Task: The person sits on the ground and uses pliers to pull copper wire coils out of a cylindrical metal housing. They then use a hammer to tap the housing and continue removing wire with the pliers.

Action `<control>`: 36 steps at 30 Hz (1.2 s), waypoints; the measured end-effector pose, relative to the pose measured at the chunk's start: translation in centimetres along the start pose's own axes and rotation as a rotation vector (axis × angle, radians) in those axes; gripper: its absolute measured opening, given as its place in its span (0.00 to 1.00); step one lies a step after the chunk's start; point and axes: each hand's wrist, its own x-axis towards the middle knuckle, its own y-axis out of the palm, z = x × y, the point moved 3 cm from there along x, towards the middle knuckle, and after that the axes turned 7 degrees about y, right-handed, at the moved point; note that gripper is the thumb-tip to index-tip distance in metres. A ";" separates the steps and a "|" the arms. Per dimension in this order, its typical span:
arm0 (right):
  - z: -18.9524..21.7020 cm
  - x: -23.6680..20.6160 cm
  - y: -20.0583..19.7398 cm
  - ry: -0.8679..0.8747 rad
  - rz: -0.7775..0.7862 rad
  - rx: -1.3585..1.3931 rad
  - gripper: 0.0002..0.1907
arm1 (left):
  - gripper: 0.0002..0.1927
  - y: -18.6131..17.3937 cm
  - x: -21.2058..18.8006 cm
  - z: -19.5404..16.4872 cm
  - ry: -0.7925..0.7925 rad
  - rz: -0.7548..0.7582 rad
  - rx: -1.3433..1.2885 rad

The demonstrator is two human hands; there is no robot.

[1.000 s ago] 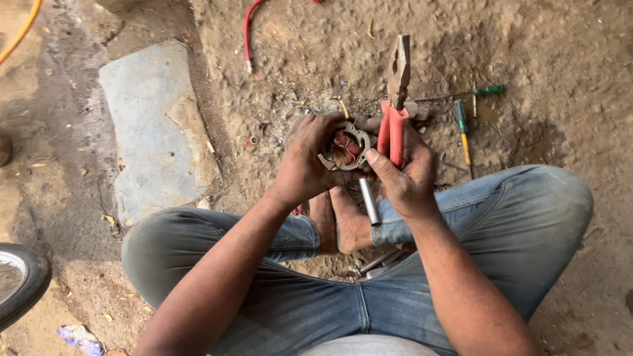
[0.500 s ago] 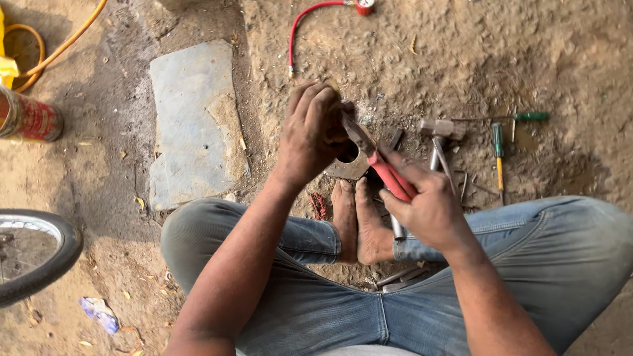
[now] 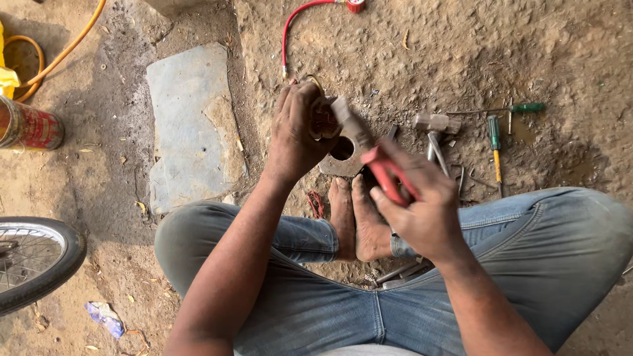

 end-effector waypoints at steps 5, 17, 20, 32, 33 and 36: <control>0.9 0.3 0.4 -0.188 -0.242 0.111 0.30 | 0.40 0.2 -0.2 0.1 -0.101 -0.005 -0.017; -0.7 -0.2 1.2 -0.204 -0.150 -0.153 0.27 | 0.39 -0.9 0.7 -0.7 -0.042 0.014 -0.038; -1.0 0.6 0.7 -0.076 -0.065 -0.390 0.29 | 0.38 -0.8 1.0 -0.6 -0.019 0.035 -0.045; -1.1 0.1 0.5 -0.202 -0.079 -0.093 0.23 | 0.31 0.1 0.0 1.7 -0.268 0.075 -0.205; -1.7 0.0 0.4 -0.087 -0.087 0.031 0.19 | 0.29 0.4 -0.3 2.3 -0.391 0.034 -0.350; -4.1 -1.0 1.5 0.275 -0.057 0.314 0.11 | 0.44 0.9 -1.3 4.5 -0.948 -0.301 -0.952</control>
